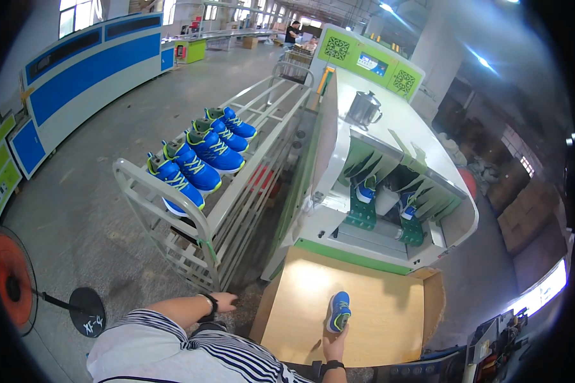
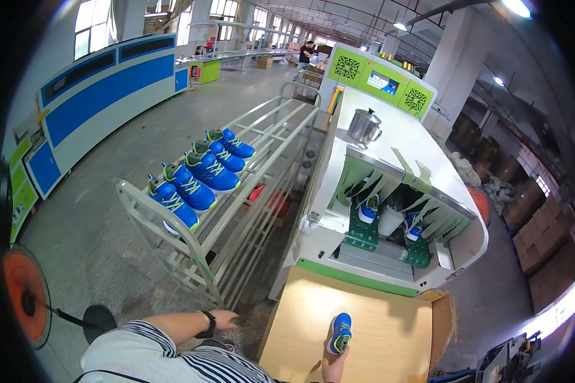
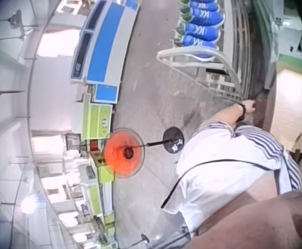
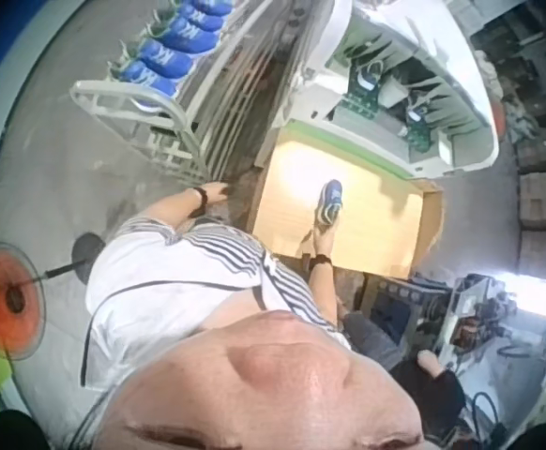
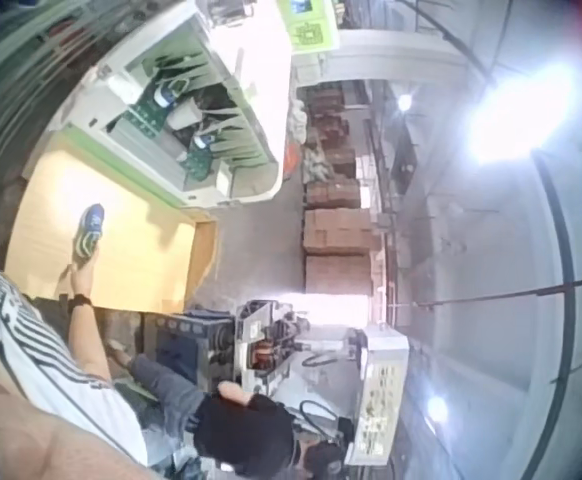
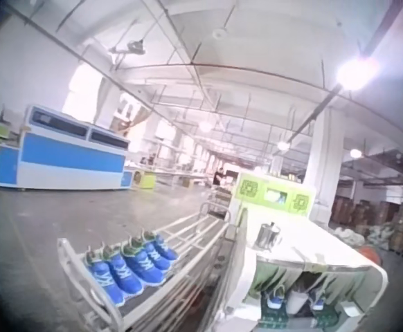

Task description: The person picks up blue sneakers from a conveyor belt and places them onto a wooden table. They repeatedly handle the shoes, arranging them in pairs and rows on the table surface. The person also briefly handles a black sneaker with red laces.

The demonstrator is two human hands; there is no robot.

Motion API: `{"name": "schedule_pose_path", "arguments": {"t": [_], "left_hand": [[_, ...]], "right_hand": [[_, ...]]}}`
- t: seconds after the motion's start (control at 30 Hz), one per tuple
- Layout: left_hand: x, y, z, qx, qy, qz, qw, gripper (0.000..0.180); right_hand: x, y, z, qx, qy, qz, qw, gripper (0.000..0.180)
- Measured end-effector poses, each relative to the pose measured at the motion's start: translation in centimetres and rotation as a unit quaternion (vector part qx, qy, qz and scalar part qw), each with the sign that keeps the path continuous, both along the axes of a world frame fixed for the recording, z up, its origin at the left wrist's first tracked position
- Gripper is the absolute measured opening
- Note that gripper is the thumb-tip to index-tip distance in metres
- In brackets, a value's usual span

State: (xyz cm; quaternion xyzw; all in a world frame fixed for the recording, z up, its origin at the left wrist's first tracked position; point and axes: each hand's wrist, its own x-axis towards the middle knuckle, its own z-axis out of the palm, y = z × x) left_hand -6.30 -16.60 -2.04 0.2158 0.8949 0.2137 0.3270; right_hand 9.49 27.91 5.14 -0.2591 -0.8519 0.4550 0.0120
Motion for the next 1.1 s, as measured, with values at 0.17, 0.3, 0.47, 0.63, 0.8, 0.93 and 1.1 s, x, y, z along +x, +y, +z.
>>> {"name": "schedule_pose_path", "arguments": {"t": [0.17,0.3,0.47,0.63,0.8,0.93,1.1], "left_hand": [[1.3,-15.8,-9.9,-0.176,-0.08,0.137,0.972,0.055],[1.9,-18.1,-9.2,-0.251,-0.112,0.073,0.959,0.053],[0.3,-17.4,-5.4,-0.205,-0.182,0.123,0.954,0.057],[0.8,-13.5,-5.5,-0.075,-0.113,0.119,0.984,0.06],[0.8,-14.1,-6.7,-0.047,-0.144,0.153,0.977,0.056],[0.9,-15.1,-5.9,-0.1,-0.168,0.127,0.972,0.053],[1.2,-16.9,-6.8,-0.121,-0.095,0.088,0.984,0.054]], "right_hand": [[2.0,-3.1,-3.2,0.217,-0.154,0.114,0.957,0.132],[5.1,-5.0,-4.1,0.252,-0.2,0.109,0.941,0.142],[4.5,-7.4,-2.8,0.208,-0.266,0.099,0.936,0.151],[5.2,-5.5,-4.7,0.218,-0.307,0.091,0.922,0.153],[3.8,-6.5,-3.3,0.209,-0.333,0.101,0.914,0.151],[4.2,-7.0,-2.0,0.199,-0.348,0.094,0.911,0.15],[4.2,-6.8,-2.2,0.206,-0.336,0.096,0.914,0.15]]}}
